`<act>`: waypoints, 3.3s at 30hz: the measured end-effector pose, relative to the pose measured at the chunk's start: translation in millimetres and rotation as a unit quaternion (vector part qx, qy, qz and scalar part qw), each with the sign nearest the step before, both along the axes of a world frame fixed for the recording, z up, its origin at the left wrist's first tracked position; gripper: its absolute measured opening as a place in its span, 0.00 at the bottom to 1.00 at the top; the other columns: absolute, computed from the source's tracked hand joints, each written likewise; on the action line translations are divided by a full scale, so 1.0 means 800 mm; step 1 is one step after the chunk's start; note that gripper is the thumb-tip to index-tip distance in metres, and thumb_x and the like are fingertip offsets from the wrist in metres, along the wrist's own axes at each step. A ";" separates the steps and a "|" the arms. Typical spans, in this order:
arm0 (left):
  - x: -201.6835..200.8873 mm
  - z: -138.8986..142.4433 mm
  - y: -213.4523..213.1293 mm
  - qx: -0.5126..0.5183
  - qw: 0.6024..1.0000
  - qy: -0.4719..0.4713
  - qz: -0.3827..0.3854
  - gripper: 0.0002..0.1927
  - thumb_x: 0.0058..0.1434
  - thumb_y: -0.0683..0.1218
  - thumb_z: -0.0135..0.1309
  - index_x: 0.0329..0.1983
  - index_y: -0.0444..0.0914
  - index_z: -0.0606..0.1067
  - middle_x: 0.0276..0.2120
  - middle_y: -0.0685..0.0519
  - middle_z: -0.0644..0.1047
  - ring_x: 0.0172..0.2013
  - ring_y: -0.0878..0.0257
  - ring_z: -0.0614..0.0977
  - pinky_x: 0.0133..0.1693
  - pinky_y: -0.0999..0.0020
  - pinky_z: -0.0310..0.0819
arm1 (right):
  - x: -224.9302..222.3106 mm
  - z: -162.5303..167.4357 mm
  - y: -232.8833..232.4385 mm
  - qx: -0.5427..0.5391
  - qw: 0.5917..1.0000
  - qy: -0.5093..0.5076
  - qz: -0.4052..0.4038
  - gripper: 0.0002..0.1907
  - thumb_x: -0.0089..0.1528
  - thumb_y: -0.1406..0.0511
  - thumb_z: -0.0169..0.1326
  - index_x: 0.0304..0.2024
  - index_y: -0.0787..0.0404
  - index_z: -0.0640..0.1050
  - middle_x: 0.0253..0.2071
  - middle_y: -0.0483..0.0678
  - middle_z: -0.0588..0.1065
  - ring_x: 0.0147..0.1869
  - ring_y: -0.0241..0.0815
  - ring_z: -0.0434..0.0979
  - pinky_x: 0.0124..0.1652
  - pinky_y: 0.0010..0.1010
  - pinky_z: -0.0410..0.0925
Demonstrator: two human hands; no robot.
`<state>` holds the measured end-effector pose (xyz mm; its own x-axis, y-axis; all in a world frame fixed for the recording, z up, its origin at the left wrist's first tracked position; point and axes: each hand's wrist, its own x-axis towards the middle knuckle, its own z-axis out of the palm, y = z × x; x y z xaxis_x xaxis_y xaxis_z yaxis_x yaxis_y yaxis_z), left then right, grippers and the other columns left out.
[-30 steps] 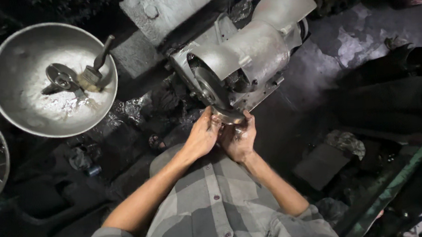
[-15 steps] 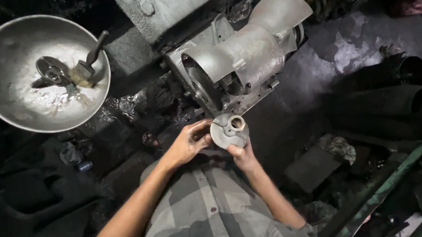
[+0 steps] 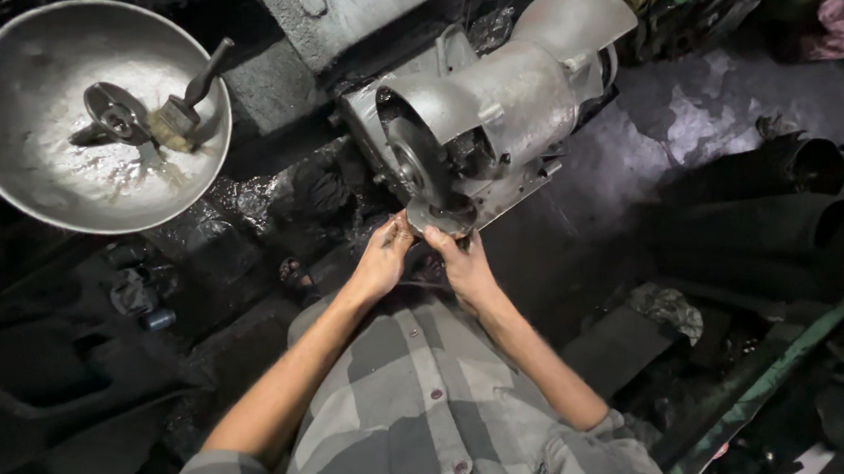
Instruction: The person holds small metal components one at a time against a spinning bench grinder, rotating them to grind their surfaces, then places the ground parts into a metal bowl on the bench, repeating the process with more parts from a nearby bowl.
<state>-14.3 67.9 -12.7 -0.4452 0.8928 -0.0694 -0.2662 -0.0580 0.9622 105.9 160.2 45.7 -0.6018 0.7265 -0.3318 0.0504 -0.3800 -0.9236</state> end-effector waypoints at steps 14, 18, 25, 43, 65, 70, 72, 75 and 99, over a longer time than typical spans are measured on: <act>0.006 0.090 -0.026 0.159 0.978 0.024 -0.132 0.32 0.73 0.64 0.52 0.63 0.33 0.72 0.62 0.51 0.75 0.63 0.61 0.75 0.66 0.63 0.68 | 0.092 0.067 0.010 0.024 0.991 0.084 0.104 0.28 0.58 0.57 0.56 0.57 0.63 0.72 0.51 0.49 0.76 0.51 0.38 0.74 0.49 0.33 0.67; -0.011 0.097 -0.026 0.139 0.969 -0.056 -0.194 0.41 0.65 0.68 0.55 0.67 0.33 0.69 0.60 0.53 0.76 0.61 0.63 0.75 0.64 0.67 0.68 | 0.076 0.067 -0.005 -0.160 0.986 0.020 0.032 0.32 0.59 0.46 0.44 0.56 0.61 0.73 0.46 0.48 0.76 0.41 0.36 0.73 0.39 0.29 0.64; -0.013 0.046 -0.031 0.014 1.000 0.013 -0.009 0.31 0.62 0.53 0.65 0.62 0.30 0.74 0.53 0.48 0.79 0.53 0.61 0.78 0.58 0.67 0.71 | 0.012 0.026 -0.005 -0.145 0.980 -0.136 -0.027 0.46 0.60 0.31 0.25 0.55 0.54 0.75 0.40 0.43 0.78 0.29 0.30 0.70 0.25 0.22 0.61; -0.043 0.047 -0.013 -0.085 0.982 -0.164 0.044 0.21 0.62 0.48 0.62 0.54 0.30 0.77 0.44 0.51 0.82 0.42 0.66 0.83 0.44 0.67 0.84 | -0.024 0.006 0.021 -0.302 0.951 -0.046 0.044 0.49 0.61 0.26 0.19 0.39 0.59 0.70 0.22 0.38 0.58 0.19 0.32 0.50 0.19 0.25 0.46; -0.062 0.047 -0.027 -0.073 0.991 -0.107 -0.026 0.20 0.62 0.45 0.64 0.55 0.31 0.78 0.45 0.50 0.82 0.41 0.67 0.82 0.43 0.68 0.84 | -0.005 0.032 -0.002 -0.267 0.960 -0.039 0.070 0.35 0.67 0.37 0.31 0.47 0.59 0.71 0.24 0.39 0.64 0.18 0.27 0.52 0.18 0.21 0.47; -0.056 0.051 -0.023 -0.141 0.987 -0.068 0.019 0.18 0.59 0.50 0.66 0.44 0.32 0.82 0.36 0.53 0.83 0.35 0.69 0.83 0.37 0.71 0.83 | -0.011 0.018 0.000 -0.254 0.956 -0.139 0.041 0.28 0.67 0.39 0.32 0.48 0.50 0.68 0.22 0.39 0.62 0.17 0.28 0.52 0.16 0.22 0.45; -0.055 0.061 -0.020 -0.168 0.984 -0.038 0.036 0.18 0.57 0.52 0.68 0.39 0.32 0.82 0.31 0.53 0.83 0.32 0.70 0.82 0.35 0.72 0.80 | -0.012 0.012 0.001 -0.247 0.958 -0.142 0.034 0.27 0.68 0.40 0.32 0.48 0.51 0.68 0.23 0.39 0.63 0.17 0.28 0.52 0.17 0.22 0.46; -0.057 0.084 -0.015 -0.200 0.975 0.073 0.063 0.21 0.54 0.55 0.71 0.34 0.32 0.83 0.25 0.52 0.82 0.27 0.70 0.79 0.31 0.73 0.74 | -0.006 0.007 0.003 -0.240 0.961 -0.134 0.033 0.26 0.69 0.40 0.32 0.47 0.51 0.68 0.22 0.39 0.63 0.17 0.28 0.53 0.17 0.22 0.46; -0.067 0.063 -0.069 -0.009 0.995 -0.024 -0.099 0.33 0.63 0.54 0.62 0.64 0.31 0.68 0.55 0.48 0.77 0.55 0.65 0.77 0.56 0.69 0.72 | -0.001 0.006 -0.010 -0.365 0.917 0.126 0.101 0.26 0.65 0.49 0.36 0.37 0.63 0.75 0.20 0.42 0.63 0.19 0.35 0.57 0.20 0.27 0.53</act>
